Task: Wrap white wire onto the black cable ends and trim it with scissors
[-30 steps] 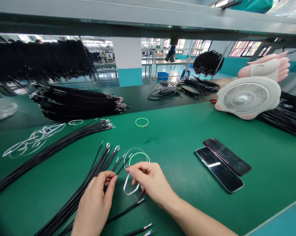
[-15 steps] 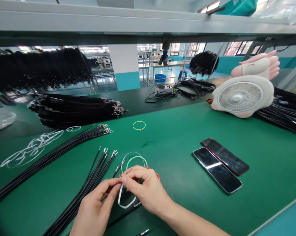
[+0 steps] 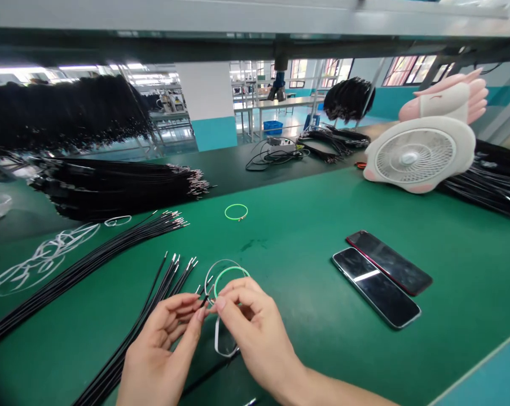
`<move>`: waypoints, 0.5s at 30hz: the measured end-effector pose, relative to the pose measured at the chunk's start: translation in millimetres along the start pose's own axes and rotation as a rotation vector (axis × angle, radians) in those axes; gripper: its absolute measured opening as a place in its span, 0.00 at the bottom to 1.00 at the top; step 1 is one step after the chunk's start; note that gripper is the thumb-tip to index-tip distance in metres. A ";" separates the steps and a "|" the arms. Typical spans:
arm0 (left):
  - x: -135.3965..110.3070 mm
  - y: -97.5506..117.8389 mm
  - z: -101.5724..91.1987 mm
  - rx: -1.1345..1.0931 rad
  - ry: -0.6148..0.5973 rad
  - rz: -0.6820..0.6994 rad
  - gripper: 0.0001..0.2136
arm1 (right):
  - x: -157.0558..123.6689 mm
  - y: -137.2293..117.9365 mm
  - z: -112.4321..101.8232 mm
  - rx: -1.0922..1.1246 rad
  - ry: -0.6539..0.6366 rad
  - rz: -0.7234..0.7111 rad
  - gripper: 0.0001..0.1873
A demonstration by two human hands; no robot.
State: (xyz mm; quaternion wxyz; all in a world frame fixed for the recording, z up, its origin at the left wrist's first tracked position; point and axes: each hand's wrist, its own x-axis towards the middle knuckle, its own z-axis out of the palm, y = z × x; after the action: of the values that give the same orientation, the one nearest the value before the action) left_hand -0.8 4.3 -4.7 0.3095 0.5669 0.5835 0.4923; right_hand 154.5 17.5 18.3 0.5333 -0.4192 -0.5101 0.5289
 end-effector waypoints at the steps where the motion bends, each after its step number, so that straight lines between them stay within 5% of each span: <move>1: -2.2 -0.1 0.3 0.020 0.004 0.020 0.08 | -0.6 0.4 1.5 -0.008 -0.019 0.007 0.12; 15: -18.0 4.2 2.5 0.203 0.061 0.223 0.10 | -2.4 10.2 8.4 -0.092 0.010 0.053 0.12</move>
State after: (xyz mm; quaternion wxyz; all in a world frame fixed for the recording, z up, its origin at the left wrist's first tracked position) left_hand 5.9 -13.1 -5.2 0.1762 0.6413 0.5727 0.4792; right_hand 145.0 15.2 9.2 0.5018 -0.4593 -0.5200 0.5165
